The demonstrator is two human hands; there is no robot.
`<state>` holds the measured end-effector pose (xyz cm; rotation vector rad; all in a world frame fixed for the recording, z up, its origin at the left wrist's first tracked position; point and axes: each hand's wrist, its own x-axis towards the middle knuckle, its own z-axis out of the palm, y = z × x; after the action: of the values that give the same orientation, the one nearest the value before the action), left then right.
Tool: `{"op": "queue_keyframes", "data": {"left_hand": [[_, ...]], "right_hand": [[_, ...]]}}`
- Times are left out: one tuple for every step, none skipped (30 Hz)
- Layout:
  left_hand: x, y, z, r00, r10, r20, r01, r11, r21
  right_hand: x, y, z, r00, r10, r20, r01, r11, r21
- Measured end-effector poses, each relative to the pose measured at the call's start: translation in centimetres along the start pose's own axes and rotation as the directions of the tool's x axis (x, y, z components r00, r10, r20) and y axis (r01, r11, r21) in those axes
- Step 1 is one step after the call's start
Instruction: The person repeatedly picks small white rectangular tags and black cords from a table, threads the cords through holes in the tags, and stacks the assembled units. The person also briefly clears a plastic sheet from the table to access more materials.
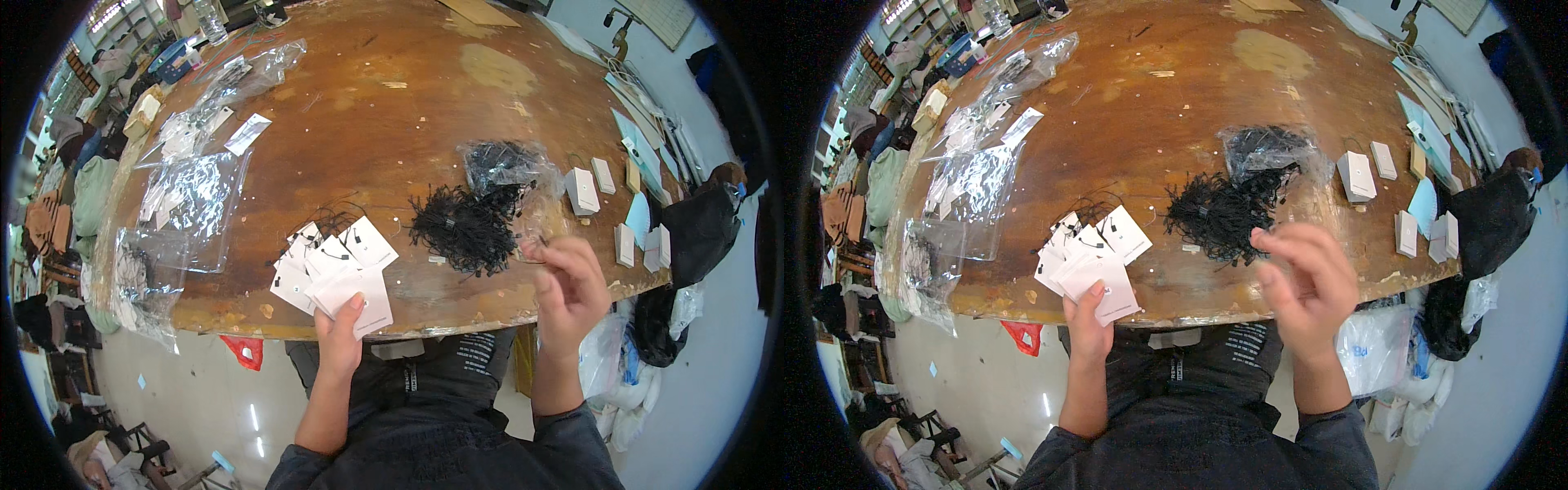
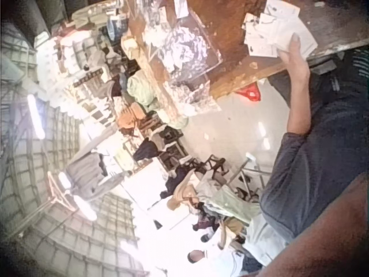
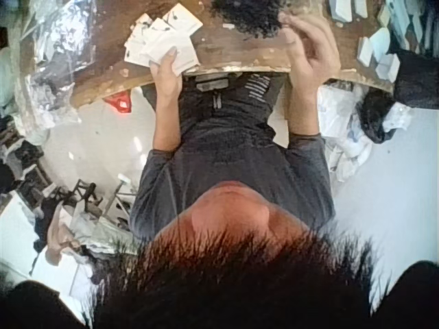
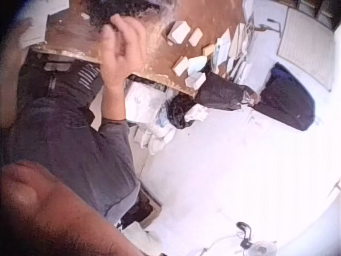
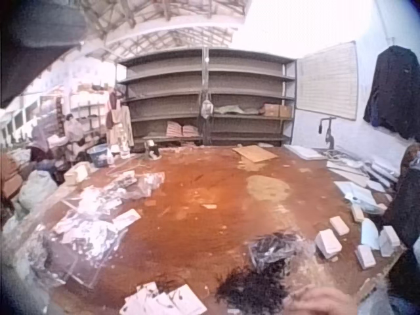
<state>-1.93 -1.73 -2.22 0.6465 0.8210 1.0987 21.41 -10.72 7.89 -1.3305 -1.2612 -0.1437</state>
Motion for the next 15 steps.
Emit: {"op": "queue_keyframes", "data": {"left_hand": [[0.0,0.1,0.1,0.999,0.042,0.015,-0.043,0.998,0.054],[0.0,0.2,0.1,0.996,0.081,0.029,-0.083,0.991,0.103],[0.1,0.2,0.3,0.99,0.129,0.054,-0.135,0.981,0.137],[0.1,0.3,0.4,0.989,0.148,0.031,-0.151,0.975,0.163],[0.1,0.3,0.6,0.984,0.176,0.02,-0.176,0.968,0.18],[0.1,0.4,0.7,0.977,0.215,0.013,-0.213,0.958,0.193],[0.0,0.5,0.9,0.977,0.214,0.008,-0.211,0.956,0.204],[0.0,0.5,1.1,0.974,0.226,0.005,-0.222,0.953,0.207],[0.0,0.5,1.2,0.967,0.254,0.007,-0.25,0.946,0.205],[0.0,0.4,1.3,0.969,0.248,-0.001,-0.242,0.946,0.216],[-0.1,0.4,1.4,0.968,0.253,-0.002,-0.246,0.942,0.228],[-0.2,0.4,1.4,0.966,0.26,-0.004,-0.251,0.936,0.248],[-0.2,0.4,1.5,0.964,0.267,0.008,-0.261,0.935,0.239],[-0.2,0.3,1.5,0.962,0.272,0.014,-0.267,0.934,0.238],[-0.3,0.3,1.5,0.958,0.286,0.021,-0.282,0.928,0.245]], "right_hand": [[0.1,-0.4,0.4,0.993,-0.115,0.035,0.117,0.992,-0.044],[0.1,-0.8,1.0,0.996,-0.079,-0.045,0.082,0.994,0.074],[0.0,-0.9,1.7,0.993,-0.047,-0.11,0.066,0.982,0.178],[-0.1,-1.0,2.4,0.983,0.055,-0.176,-0.005,0.962,0.274],[-0.7,-1.5,3.5,0.991,0.129,0.045,-0.136,0.952,0.275],[-1.0,-1.4,4.7,0.978,0.08,0.194,-0.111,0.981,0.159],[-1.8,-1.6,6.0,0.941,0.218,0.26,-0.279,0.933,0.228],[-2.3,-1.4,7.2,0.91,0.247,0.333,-0.326,0.923,0.204],[-2.8,-1.2,8.7,0.895,0.292,0.337,-0.381,0.893,0.238],[-3.3,-0.9,9.8,0.901,0.253,0.354,-0.333,0.924,0.187],[-4.1,-1.0,10.7,0.866,0.324,0.382,-0.42,0.884,0.203],[-4.7,-1.0,11.5,0.8,0.425,0.422,-0.539,0.819,0.196],[-5.2,-1.0,12.1,0.833,0.395,0.388,-0.493,0.847,0.197],[-5.6,-1.0,12.7,0.848,0.382,0.368,-0.47,0.862,0.19],[-6.0,-1.0,13.1,0.871,0.359,0.335,-0.439,0.875,0.204]]}}
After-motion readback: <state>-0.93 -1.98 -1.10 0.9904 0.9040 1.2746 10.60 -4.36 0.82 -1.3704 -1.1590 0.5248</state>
